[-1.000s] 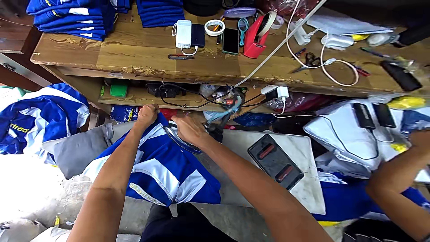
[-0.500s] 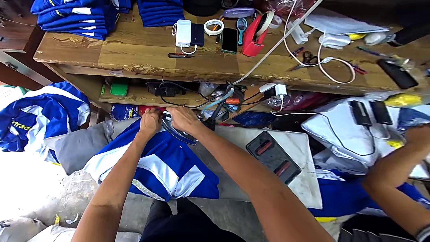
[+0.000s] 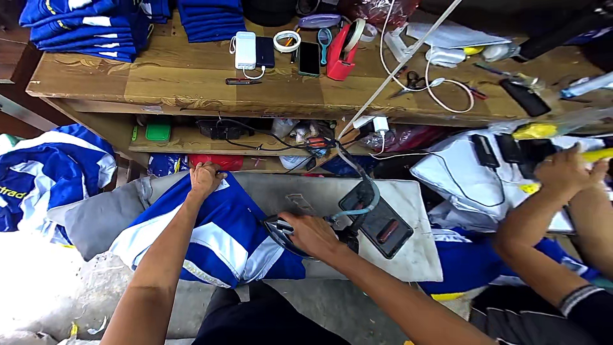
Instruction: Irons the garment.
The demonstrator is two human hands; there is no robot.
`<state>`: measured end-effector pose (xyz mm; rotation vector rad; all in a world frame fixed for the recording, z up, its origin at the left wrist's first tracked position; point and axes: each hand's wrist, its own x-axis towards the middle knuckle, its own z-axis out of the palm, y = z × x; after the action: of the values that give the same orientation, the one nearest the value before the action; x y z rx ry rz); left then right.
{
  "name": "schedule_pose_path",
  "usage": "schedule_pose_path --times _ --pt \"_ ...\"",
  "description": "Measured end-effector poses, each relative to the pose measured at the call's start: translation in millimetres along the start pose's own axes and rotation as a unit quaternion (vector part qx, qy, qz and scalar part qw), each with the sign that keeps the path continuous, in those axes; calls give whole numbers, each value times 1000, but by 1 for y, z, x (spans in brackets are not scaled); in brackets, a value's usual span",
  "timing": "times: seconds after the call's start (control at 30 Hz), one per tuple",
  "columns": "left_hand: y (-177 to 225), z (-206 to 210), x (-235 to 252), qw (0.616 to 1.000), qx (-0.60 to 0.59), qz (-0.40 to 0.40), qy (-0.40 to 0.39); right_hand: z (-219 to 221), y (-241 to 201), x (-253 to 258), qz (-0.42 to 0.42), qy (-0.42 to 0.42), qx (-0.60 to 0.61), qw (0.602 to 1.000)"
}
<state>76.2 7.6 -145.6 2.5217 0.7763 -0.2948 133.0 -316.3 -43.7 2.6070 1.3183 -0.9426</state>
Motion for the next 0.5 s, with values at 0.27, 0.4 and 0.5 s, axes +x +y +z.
schedule_pose_path --times 0.27,0.4,0.5 --pt "-1 -1 -1 1000 -8 -5 4 -34 -32 60 0 57 23 998" --pt "-6 3 -1 1000 -17 3 14 -32 -27 73 -28 97 16 995" --pt "-5 3 1 1000 -17 0 12 -20 -13 48 -53 58 3 997"
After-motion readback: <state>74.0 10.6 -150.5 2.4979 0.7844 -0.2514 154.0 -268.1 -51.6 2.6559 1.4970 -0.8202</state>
